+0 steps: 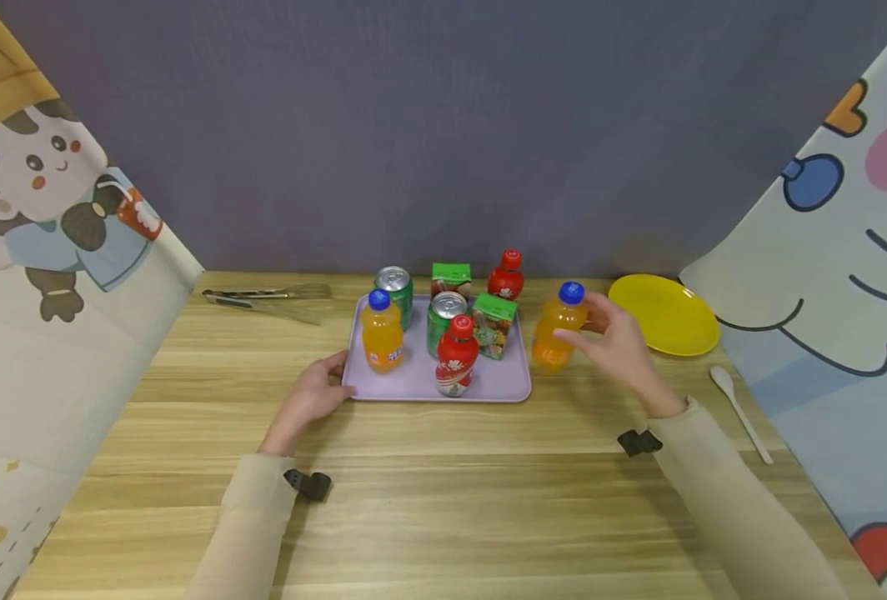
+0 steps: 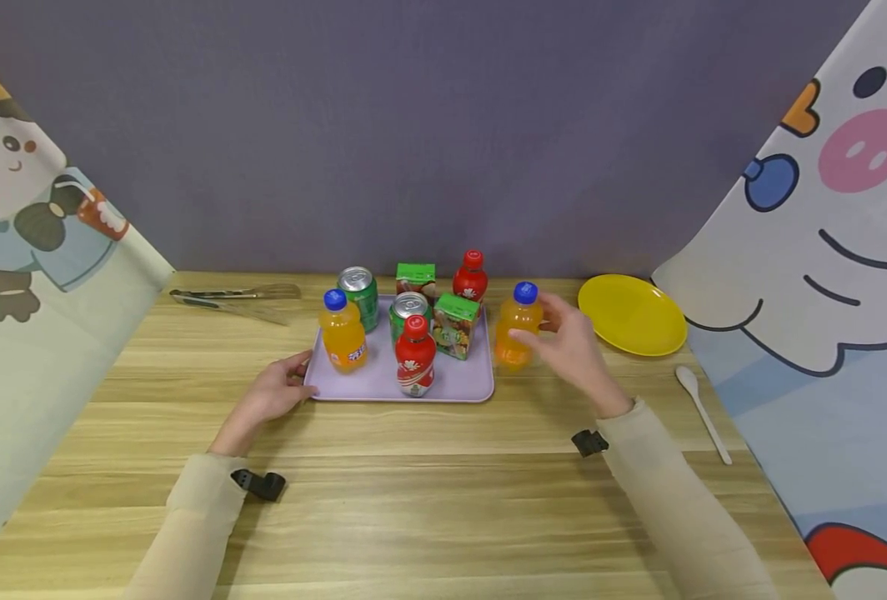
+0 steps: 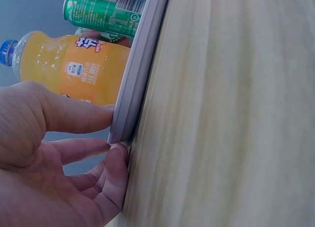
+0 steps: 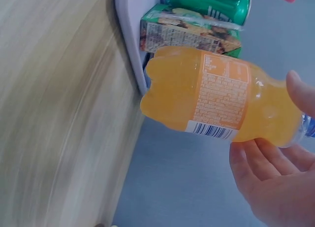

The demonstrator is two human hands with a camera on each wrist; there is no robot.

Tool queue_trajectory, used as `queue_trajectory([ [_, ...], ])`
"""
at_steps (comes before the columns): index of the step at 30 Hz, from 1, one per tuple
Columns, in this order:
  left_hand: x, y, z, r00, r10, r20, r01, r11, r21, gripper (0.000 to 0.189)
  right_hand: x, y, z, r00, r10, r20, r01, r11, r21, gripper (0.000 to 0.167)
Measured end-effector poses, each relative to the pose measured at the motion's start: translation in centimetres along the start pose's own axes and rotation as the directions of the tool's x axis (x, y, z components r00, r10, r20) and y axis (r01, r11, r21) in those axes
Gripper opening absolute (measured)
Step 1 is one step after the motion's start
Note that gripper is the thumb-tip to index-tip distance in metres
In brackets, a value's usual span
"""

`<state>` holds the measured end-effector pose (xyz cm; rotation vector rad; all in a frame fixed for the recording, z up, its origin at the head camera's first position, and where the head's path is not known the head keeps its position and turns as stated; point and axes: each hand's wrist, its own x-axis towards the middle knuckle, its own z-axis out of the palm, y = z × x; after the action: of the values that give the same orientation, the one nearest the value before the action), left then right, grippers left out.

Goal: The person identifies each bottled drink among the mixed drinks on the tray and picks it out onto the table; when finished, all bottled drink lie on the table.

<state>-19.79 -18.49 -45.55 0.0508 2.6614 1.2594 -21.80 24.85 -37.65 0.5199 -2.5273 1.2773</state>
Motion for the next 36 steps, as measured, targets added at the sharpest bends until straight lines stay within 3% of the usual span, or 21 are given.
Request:
queue_trajectory([
  [6, 0.0, -0.1, 0.0, 1.000, -0.006, 0.000, 0.006, 1.000, 0.005, 0.067, 0.6, 1.9, 0.1, 1.000, 0.019, -0.008, -0.019, 1.000, 0.005, 0.055],
  [16, 0.1, 0.1, 0.1, 1.000, -0.001, -0.013, 0.001, 1.000, 0.004, 0.068, 2.3, 2.9, 0.2, 0.996, 0.083, -0.030, -0.084, 0.996, -0.034, 0.058],
  [29, 0.0, 0.1, 0.0, 1.000, -0.004, -0.006, 0.004, 1.000, 0.006, 0.068, 4.2, 5.1, 1.4, 0.978, 0.184, -0.093, -0.183, 0.983, 0.027, 0.063],
  [36, 0.1, 0.1, 0.1, 1.000, 0.010, -0.014, -0.010, 1.000, 0.002, 0.068, 4.9, 5.9, 1.7, 0.977, 0.191, -0.093, -0.188, 0.981, 0.046, 0.064],
])
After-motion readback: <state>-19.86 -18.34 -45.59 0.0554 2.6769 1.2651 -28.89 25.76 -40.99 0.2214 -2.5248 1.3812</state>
